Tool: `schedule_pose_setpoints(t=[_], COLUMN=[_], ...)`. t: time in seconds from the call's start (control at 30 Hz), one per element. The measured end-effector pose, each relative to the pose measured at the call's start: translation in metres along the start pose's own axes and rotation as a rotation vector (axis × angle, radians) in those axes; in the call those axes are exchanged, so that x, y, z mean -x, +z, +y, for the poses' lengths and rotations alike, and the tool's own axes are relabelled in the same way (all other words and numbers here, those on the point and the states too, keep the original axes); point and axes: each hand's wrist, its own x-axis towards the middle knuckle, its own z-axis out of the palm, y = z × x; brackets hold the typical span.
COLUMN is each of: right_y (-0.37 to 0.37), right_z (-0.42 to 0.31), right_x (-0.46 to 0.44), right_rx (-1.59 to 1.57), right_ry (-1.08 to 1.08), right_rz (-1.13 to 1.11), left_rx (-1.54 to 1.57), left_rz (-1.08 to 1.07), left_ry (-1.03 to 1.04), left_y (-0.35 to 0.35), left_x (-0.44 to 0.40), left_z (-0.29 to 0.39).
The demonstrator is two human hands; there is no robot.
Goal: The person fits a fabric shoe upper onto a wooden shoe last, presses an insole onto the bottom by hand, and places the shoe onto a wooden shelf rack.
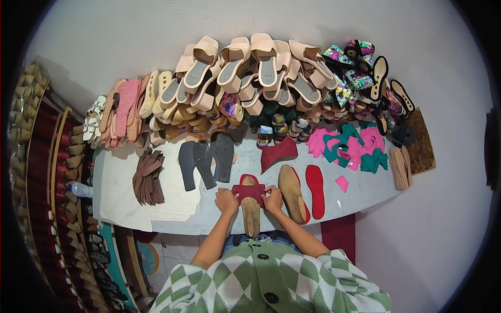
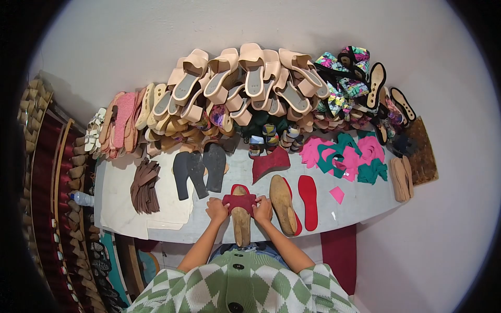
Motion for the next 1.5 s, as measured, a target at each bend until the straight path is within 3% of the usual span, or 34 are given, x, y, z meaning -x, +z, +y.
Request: schedule_pose_setpoints(t=[0.13, 0.27, 0.43, 0.63, 0.67, 0.8, 1.1, 1.4, 1.5], right_y=[-0.001, -0.012, -0.004, -0.004, -0.002, -0.002, 0.004, 0.017, 0.018], right_z=[-0.008, -0.027, -0.012, -0.018, -0.015, -0.016, -0.025, -0.021, -0.016], right_x=[0.006, 0.015, 0.013, 0.014, 0.014, 0.017, 0.024, 0.018, 0.01], right_rx=[-0.005, 0.107, -0.056, -0.075, -0.08, -0.114, -0.282, -0.281, -0.273], right_ry=[-0.046, -0.126, -0.163, -0.157, -0.155, -0.105, -0.073, 0.167, 0.205], right_rz=[0.036, 0.086, 0.07, 0.067, 0.071, 0.009, 0.064, 0.075, -0.027], left_rx=[-0.023, 0.033, -0.053, -0.334, -0.363, -0.538, -0.398, -0.408, -0.355], left_rz=[0.109, 0.279, 0.354, 0.169, 0.232, -0.2, -0.206, -0.212, -0.201], left_ry=[0.022, 0.367, 0.888, 1.44, 1.508, 1.497, 1.507, 1.505, 1.535], left_y=[-0.018, -0.019, -0.021, -0.021, -0.004, -0.028, -0.04, -0.043, -0.042], left_x=[0.007, -0.001, -0.024, -0.062, -0.074, -0.069, -0.07, -0.073, -0.074], left_z=[0.004, 0.004, 0.01, 0.031, 0.03, 0.047, 0.04, 0.038, 0.033])
